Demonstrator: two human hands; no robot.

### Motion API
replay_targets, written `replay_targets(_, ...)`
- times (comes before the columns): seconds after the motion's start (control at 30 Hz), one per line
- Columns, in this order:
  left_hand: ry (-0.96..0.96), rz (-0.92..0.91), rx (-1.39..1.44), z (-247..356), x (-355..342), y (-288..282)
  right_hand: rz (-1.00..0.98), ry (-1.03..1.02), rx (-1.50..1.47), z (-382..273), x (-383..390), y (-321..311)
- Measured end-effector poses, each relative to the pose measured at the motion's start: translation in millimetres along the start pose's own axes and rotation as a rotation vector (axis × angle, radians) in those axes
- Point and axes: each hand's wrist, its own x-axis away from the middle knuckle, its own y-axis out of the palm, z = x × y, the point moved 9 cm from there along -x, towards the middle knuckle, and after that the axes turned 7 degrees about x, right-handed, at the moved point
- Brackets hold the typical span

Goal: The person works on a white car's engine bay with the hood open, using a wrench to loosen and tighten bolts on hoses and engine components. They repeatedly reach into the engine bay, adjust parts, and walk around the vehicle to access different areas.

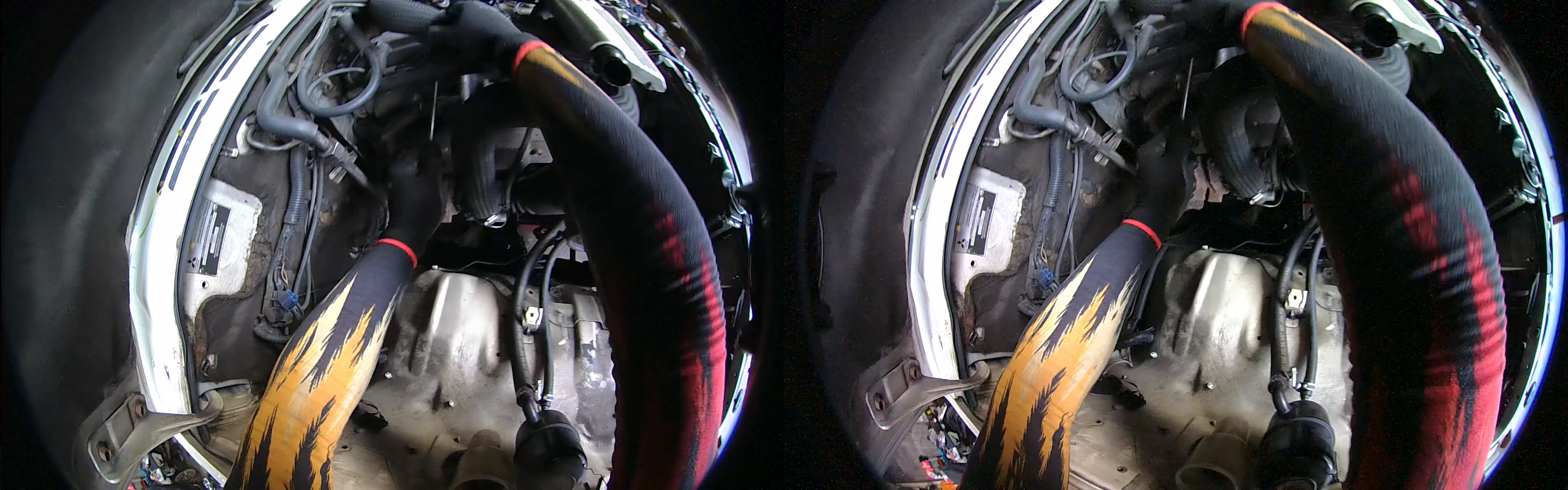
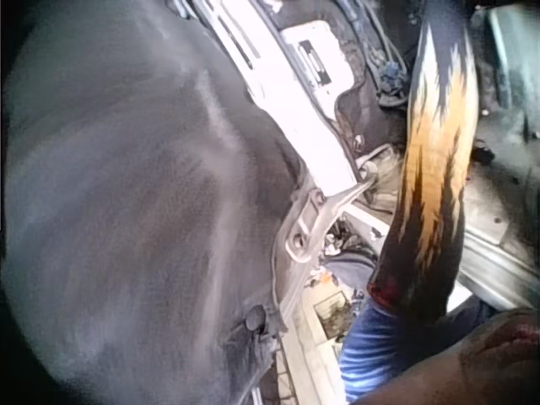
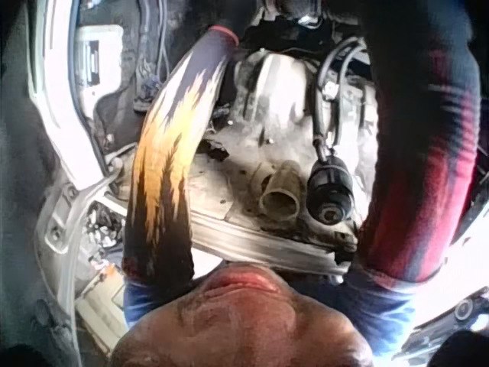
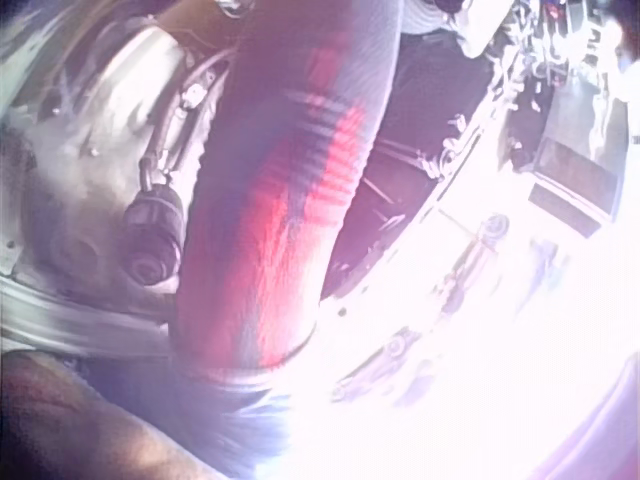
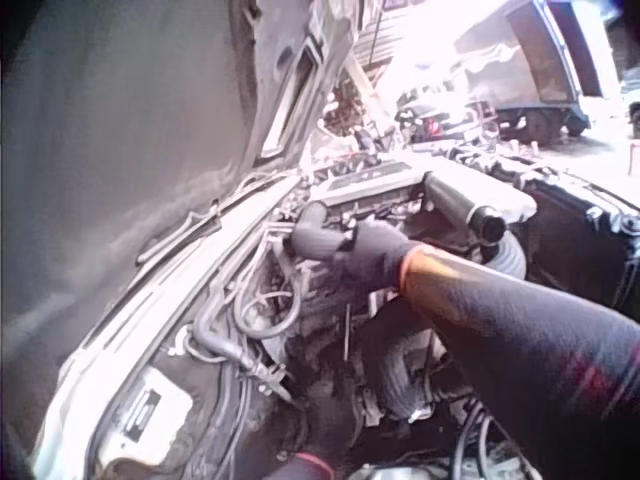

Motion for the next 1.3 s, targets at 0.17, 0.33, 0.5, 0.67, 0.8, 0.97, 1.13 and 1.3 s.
replay_targets(0.17,0.091,0.047,-0.083,16,0,0,-0.049,-0.655,-0.058,-8,43,-19)
replay_targets(0.33,0.078,0.036,-0.103,30,7,2,-0.021,-0.241,0.247,36,28,-17)
replay_targets(0.5,0.109,-0.006,-0.117,32,8,1,0.162,-0.108,0.405,40,29,-29)
replay_targets(0.67,0.028,0.035,-0.234,32,4,-3,0.133,-0.076,0.324,42,30,-33)
replay_targets(0.8,-0.203,0.034,-0.245,37,14,-15,0.072,0.014,0.357,47,28,-31)
replay_targets(0.97,-0.287,-0.144,-0.138,62,27,-14,0.02,0.062,0.359,50,28,-30)
replay_targets(1.13,-0.373,-0.146,-0.224,70,8,-12,0.043,0.057,0.326,50,29,-30)
replay_targets(1.3,-0.274,-0.131,-0.258,63,-3,-4,0.032,0.054,0.344,49,31,-30)
